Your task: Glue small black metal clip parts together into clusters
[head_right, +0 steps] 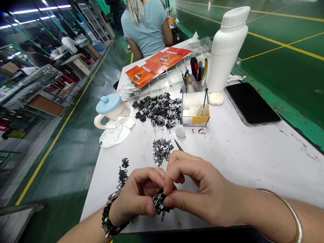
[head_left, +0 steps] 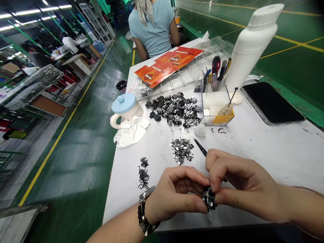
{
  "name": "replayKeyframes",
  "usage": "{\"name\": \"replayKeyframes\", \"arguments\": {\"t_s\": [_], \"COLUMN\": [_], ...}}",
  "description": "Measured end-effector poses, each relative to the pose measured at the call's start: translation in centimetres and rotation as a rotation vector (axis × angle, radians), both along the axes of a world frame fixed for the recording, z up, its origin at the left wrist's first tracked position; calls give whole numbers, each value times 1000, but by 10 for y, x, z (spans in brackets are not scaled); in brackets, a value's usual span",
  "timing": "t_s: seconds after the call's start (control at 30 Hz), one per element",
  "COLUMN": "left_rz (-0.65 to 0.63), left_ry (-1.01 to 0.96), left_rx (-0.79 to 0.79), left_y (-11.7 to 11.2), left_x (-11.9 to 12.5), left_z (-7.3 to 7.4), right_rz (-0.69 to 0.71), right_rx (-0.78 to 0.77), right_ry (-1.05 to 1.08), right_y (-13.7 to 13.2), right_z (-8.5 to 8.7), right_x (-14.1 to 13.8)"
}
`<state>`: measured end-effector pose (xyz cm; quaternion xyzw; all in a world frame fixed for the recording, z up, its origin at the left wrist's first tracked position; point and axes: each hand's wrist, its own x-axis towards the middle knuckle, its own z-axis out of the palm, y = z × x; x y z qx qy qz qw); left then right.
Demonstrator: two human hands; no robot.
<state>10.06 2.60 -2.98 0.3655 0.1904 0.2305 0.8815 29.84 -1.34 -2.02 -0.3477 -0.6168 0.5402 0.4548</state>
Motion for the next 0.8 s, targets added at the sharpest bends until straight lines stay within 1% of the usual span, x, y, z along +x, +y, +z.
{"name": "replayKeyframes", "arguments": {"t_s": [0.13,0.33,0.47,0.7,0.8], "left_rz": [11,6,-3,-1,4], "left_ry": [6,30,52,72,69], "left_rx": [13,33,39,73,71], "left_y": [1,0,2,2,1], "left_x": [0,0,0,1,1], "left_z": [-2,0,1,2,2], "right_rz": [-7,-34,-25,-37,-25], "right_rx": [37,174,217,240,193], "right_ry": [-18,-40,-50,-60,-60], "right_y": [-1,-1,-1,0,1], "right_z": [1,4,5,5,5], "right_x": [-1,0,1,0,1]}}
